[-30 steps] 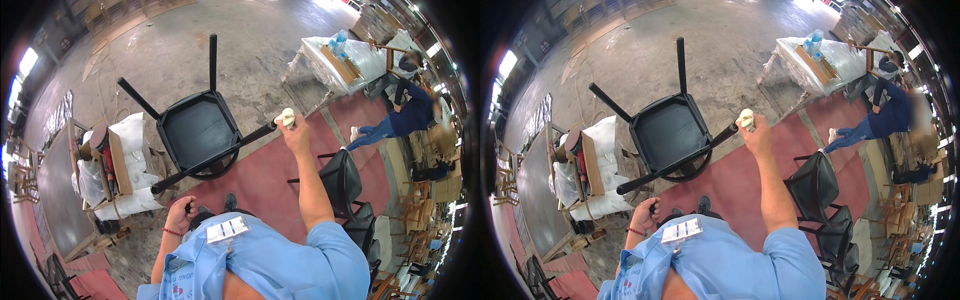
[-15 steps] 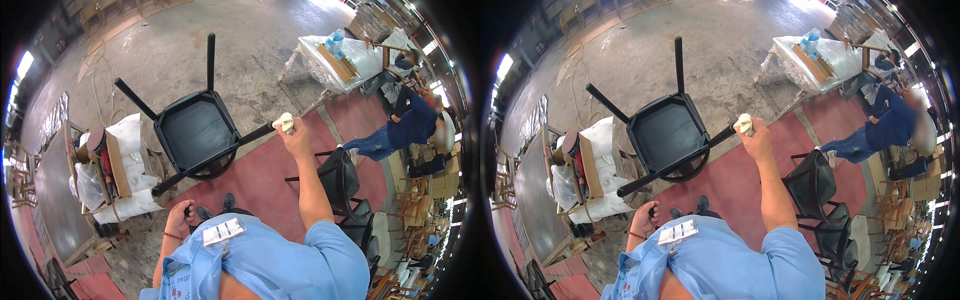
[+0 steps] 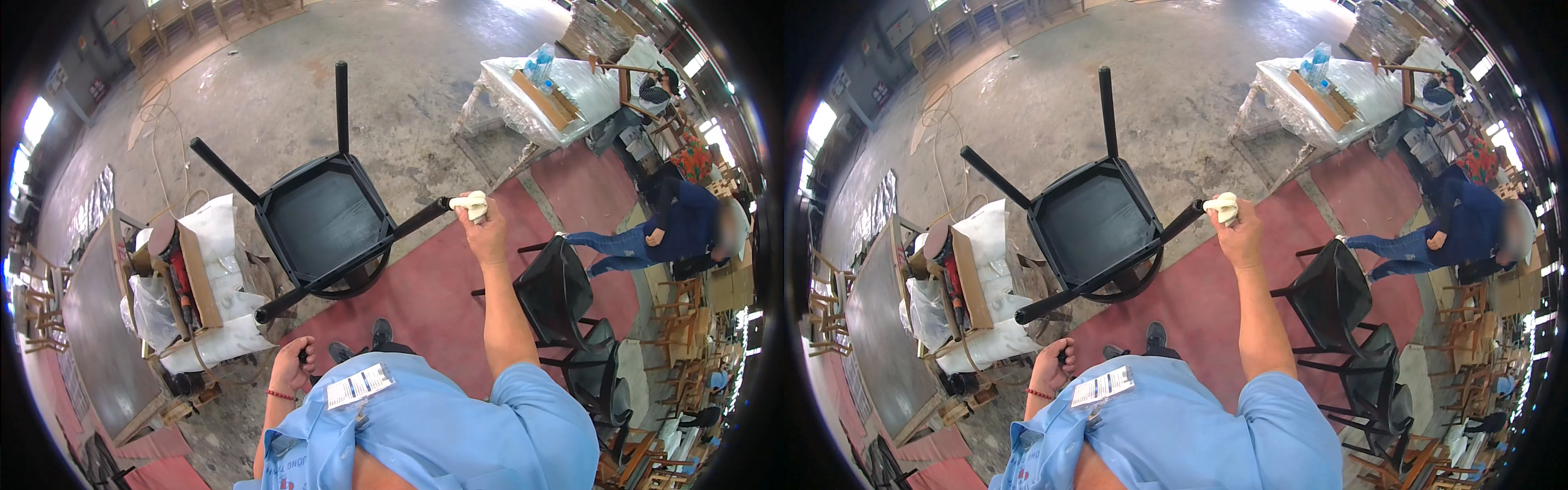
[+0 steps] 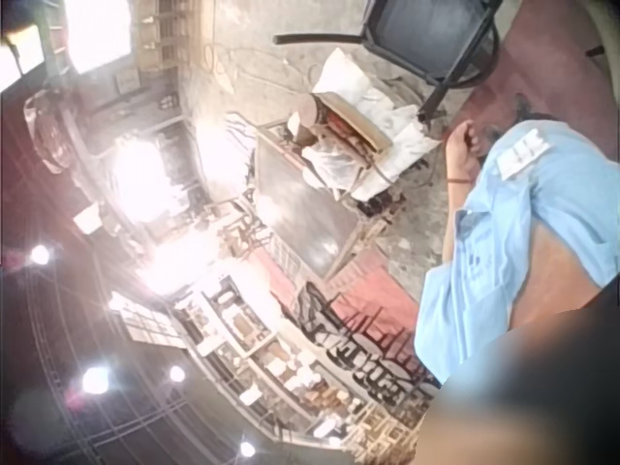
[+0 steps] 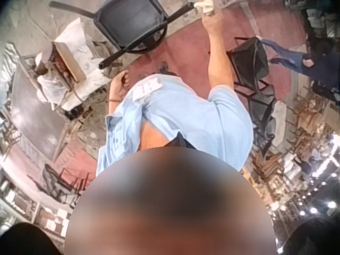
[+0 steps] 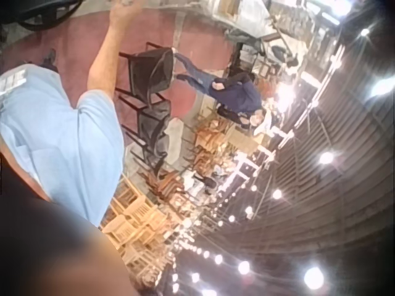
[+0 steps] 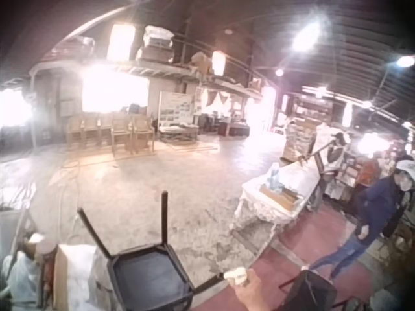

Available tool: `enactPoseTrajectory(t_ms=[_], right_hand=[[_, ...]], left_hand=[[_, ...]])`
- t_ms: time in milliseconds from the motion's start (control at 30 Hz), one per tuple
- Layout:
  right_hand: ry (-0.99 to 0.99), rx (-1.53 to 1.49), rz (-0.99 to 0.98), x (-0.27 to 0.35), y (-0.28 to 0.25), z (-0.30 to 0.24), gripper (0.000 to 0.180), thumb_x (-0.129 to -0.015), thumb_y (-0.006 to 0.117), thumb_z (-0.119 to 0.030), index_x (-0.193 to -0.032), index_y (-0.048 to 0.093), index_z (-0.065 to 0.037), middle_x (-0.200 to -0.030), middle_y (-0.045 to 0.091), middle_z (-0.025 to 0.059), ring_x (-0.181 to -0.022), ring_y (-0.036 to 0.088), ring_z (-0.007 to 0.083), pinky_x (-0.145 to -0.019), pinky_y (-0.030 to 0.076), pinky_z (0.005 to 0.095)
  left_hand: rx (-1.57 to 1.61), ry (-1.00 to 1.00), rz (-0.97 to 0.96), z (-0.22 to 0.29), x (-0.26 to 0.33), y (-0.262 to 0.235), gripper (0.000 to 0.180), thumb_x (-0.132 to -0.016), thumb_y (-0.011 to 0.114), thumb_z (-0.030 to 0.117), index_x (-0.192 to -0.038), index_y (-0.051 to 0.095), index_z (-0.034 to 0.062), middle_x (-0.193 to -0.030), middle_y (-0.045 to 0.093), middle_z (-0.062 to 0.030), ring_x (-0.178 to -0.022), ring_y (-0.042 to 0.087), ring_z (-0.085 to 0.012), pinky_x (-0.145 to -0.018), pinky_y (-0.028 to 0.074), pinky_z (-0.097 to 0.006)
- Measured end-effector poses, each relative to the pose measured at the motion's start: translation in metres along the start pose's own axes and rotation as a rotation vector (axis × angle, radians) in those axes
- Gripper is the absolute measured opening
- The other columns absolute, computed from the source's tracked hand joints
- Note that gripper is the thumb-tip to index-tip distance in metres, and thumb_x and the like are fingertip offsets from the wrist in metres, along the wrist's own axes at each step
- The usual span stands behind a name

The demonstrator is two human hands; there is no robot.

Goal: The person picks up a black chair, places it upside down on a workbench, and uses a rubber mallet to tap plastic caps onto the chair legs. The person repeats this process for multiple chairs in a workshop setting.

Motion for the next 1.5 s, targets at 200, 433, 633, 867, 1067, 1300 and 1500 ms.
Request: enactPoseTrajectory(t_ms=[200,433,633,867,1067,1300,1500], right_hand=[[0.001,-0.054,0.025,0.003,0.004,0.005,0.023,-0.087,0.073,-0.006,-0.108,0.064,-0.002,-0.101,0.068,0.0044,-0.090,0.063,0.0104,-0.080,0.051,0.0257],[0.056,0.107,0.100,-0.019,-0.007,0.002,0.020,-0.088,0.072,-0.006,-0.106,0.065,0.000,-0.099,0.067,0.0029,-0.091,0.061,0.0103,-0.083,0.049,0.0265],[0.059,-0.011,-0.002,-0.075,-0.003,-0.027,0.017,-0.087,0.071,-0.009,-0.100,0.068,0.001,-0.094,0.068,0.0028,-0.087,0.060,0.0107,-0.080,0.048,0.0268],[0.040,0.085,-0.187,-0.226,0.090,-0.037,0.029,-0.080,0.076,-0.025,-0.096,0.071,-0.002,-0.086,0.069,0.0053,-0.079,0.061,0.0136,-0.074,0.047,0.0296],[-0.102,-0.040,-0.357,-0.327,0.215,-0.038,0.027,-0.080,0.075,-0.028,-0.096,0.073,-0.005,-0.084,0.072,0.0053,-0.079,0.064,0.0150,-0.074,0.049,0.0316],[-0.160,0.160,-0.420,-0.369,0.296,-0.020,0.031,-0.080,0.074,-0.028,-0.102,0.071,-0.006,-0.088,0.073,0.0123,-0.081,0.069,0.0251,-0.075,0.051,0.0361],[-0.126,0.130,-0.465,-0.382,0.324,0.004,0.035,-0.079,0.074,-0.031,-0.104,0.071,-0.006,-0.087,0.073,0.0132,-0.081,0.069,0.0267,-0.073,0.051,0.0366]], left_hand=[[0.006,0.031,0.015,0.007,0.011,-0.019,0.019,-0.097,0.055,0.019,-0.102,0.060,0.0011,-0.077,0.055,-0.0025,-0.062,0.050,-0.0130,-0.048,0.037,-0.023],[0.067,0.020,0.037,0.002,0.014,-0.049,0.018,-0.098,0.055,0.019,-0.102,0.059,0.0018,-0.078,0.054,-0.0028,-0.063,0.050,-0.0134,-0.048,0.037,-0.024],[0.183,-0.002,0.116,0.000,0.010,-0.057,0.018,-0.097,0.054,0.019,-0.103,0.059,0.0027,-0.078,0.055,-0.0031,-0.064,0.050,-0.0149,-0.050,0.039,-0.024],[0.210,0.075,0.137,0.018,-0.012,-0.052,0.019,-0.096,0.055,0.020,-0.106,0.058,0.0039,-0.079,0.055,-0.0030,-0.067,0.053,-0.0170,-0.052,0.042,-0.026],[0.255,0.090,0.092,0.009,-0.023,-0.054,0.022,-0.098,0.060,0.027,-0.109,0.058,0.0085,-0.076,0.052,-0.0007,-0.065,0.051,-0.0145,-0.051,0.039,-0.025],[0.397,0.210,0.234,-0.002,-0.018,-0.053,0.023,-0.094,0.066,0.023,-0.111,0.058,0.0082,-0.077,0.054,-0.0014,-0.063,0.051,-0.0149,-0.051,0.039,-0.025],[0.457,0.190,0.317,-0.008,-0.022,-0.047,0.023,-0.093,0.067,0.022,-0.110,0.059,0.0087,-0.075,0.054,-0.0009,-0.062,0.051,-0.0141,-0.050,0.040,-0.024]])
Point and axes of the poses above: each hand's wrist, its own x-axis away from the middle knuckle, its own y-axis out of the palm, z = x × y, the point moved 6 cm from there along -x, towards the middle knuckle
